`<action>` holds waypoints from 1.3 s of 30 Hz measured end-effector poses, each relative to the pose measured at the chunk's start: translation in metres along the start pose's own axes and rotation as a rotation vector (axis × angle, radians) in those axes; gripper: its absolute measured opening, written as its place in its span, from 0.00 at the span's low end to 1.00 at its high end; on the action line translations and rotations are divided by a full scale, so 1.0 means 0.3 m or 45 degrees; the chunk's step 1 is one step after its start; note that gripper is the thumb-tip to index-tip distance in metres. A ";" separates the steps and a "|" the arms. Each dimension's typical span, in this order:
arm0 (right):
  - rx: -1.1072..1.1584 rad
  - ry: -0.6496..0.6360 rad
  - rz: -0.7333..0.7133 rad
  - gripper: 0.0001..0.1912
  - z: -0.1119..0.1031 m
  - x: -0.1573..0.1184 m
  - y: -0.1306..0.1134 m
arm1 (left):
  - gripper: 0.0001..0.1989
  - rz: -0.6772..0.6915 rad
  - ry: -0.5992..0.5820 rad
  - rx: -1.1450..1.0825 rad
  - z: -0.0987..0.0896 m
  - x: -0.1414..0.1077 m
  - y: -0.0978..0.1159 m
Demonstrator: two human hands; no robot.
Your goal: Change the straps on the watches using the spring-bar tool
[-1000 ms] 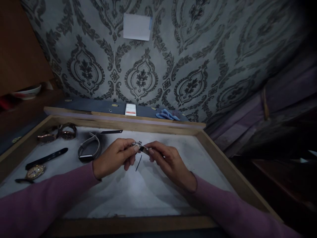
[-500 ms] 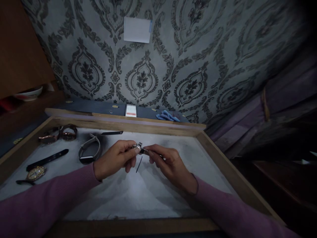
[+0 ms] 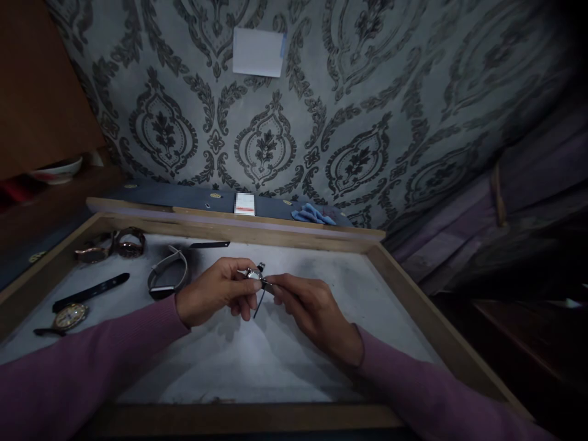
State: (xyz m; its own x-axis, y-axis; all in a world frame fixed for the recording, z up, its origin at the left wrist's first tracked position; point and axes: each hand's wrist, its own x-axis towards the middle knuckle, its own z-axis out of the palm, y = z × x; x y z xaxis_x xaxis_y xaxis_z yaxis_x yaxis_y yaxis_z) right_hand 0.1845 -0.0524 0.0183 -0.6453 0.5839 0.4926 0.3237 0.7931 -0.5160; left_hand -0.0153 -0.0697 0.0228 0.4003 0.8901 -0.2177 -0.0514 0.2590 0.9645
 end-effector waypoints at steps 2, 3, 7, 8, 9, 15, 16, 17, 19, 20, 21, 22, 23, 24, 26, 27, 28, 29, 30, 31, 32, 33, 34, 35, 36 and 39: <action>-0.016 0.007 -0.047 0.11 0.002 -0.004 0.001 | 0.15 0.004 0.006 0.009 0.003 0.000 0.003; -0.024 0.009 -0.065 0.11 0.004 -0.005 0.001 | 0.14 0.008 0.011 0.015 0.004 0.000 0.004; -0.020 -0.004 -0.082 0.11 0.012 -0.008 0.001 | 0.10 0.032 0.036 0.040 0.007 0.002 0.004; -0.010 -0.020 -0.069 0.12 0.014 -0.009 0.001 | 0.10 0.036 0.042 0.039 0.007 0.002 0.003; -0.001 -0.036 -0.054 0.12 0.016 -0.010 0.001 | 0.09 0.037 0.046 0.034 0.008 0.003 0.001; 0.032 -0.025 0.021 0.13 0.020 -0.015 0.013 | 0.12 0.032 0.006 -0.064 0.004 0.005 -0.013; 0.041 -0.023 0.046 0.13 0.020 -0.014 0.014 | 0.13 0.031 -0.006 -0.074 0.003 0.005 -0.015; 0.050 -0.021 0.073 0.13 0.018 -0.013 0.015 | 0.14 0.031 -0.014 -0.078 0.002 0.006 -0.016; 0.074 -0.019 0.119 0.13 0.016 -0.008 0.016 | 0.17 0.037 -0.013 -0.061 0.001 0.006 -0.016; 0.092 -0.016 0.137 0.13 0.014 -0.006 0.016 | 0.18 0.047 -0.003 -0.041 0.000 0.007 -0.016; 0.112 -0.012 0.148 0.13 0.013 -0.004 0.015 | 0.18 0.063 0.008 -0.018 -0.002 0.007 -0.014; 0.135 -0.013 0.155 0.13 0.012 -0.001 0.015 | 0.18 0.085 0.020 0.006 -0.003 0.006 -0.013; 0.158 -0.015 0.163 0.13 0.011 0.000 0.015 | 0.18 0.108 0.033 0.024 -0.005 0.006 -0.011; 0.178 -0.018 0.167 0.13 0.011 0.002 0.014 | 0.17 0.129 0.043 0.038 -0.007 0.005 -0.009; 0.204 -0.015 0.164 0.13 0.011 0.003 0.014 | 0.17 0.156 0.054 0.048 -0.010 0.003 -0.006; 0.209 -0.012 0.167 0.13 0.011 0.003 0.013 | 0.17 0.160 0.055 0.045 -0.011 0.002 -0.006; 0.208 -0.007 0.172 0.13 0.011 0.002 0.013 | 0.18 0.159 0.054 0.039 -0.011 0.001 -0.005; 0.205 -0.005 0.178 0.13 0.011 0.002 0.014 | 0.18 0.155 0.050 0.031 -0.011 0.000 -0.005; 0.204 -0.002 0.186 0.13 0.011 0.001 0.014 | 0.18 0.150 0.047 0.022 -0.010 -0.001 -0.005; 0.207 0.000 0.195 0.13 0.011 0.001 0.014 | 0.18 0.143 0.042 0.015 -0.009 -0.001 -0.004; 0.215 0.000 0.202 0.13 0.010 0.001 0.014 | 0.18 0.137 0.037 0.010 -0.008 -0.001 -0.004; 0.226 0.005 0.208 0.13 0.010 0.002 0.014 | 0.18 0.131 0.030 0.008 -0.007 -0.001 -0.004; 0.240 0.007 0.211 0.13 0.010 0.002 0.014 | 0.18 0.128 0.022 0.006 -0.006 -0.001 -0.005; 0.254 0.008 0.218 0.13 0.010 0.003 0.013 | 0.19 0.128 0.015 0.002 -0.005 0.000 -0.005; 0.264 0.009 0.225 0.13 0.010 0.004 0.012 | 0.19 0.130 0.009 -0.003 -0.004 0.000 -0.005; 0.285 0.014 0.233 0.13 0.008 0.008 0.009 | 0.19 0.142 -0.007 -0.022 -0.003 -0.001 -0.007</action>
State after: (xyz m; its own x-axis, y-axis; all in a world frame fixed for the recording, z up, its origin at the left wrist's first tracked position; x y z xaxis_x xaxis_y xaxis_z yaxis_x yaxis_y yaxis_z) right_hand 0.1822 -0.0493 0.0162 -0.5824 0.7165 0.3839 0.2724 0.6170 -0.7383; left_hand -0.0160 -0.0702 0.0209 0.3961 0.9118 -0.1084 -0.1112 0.1648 0.9800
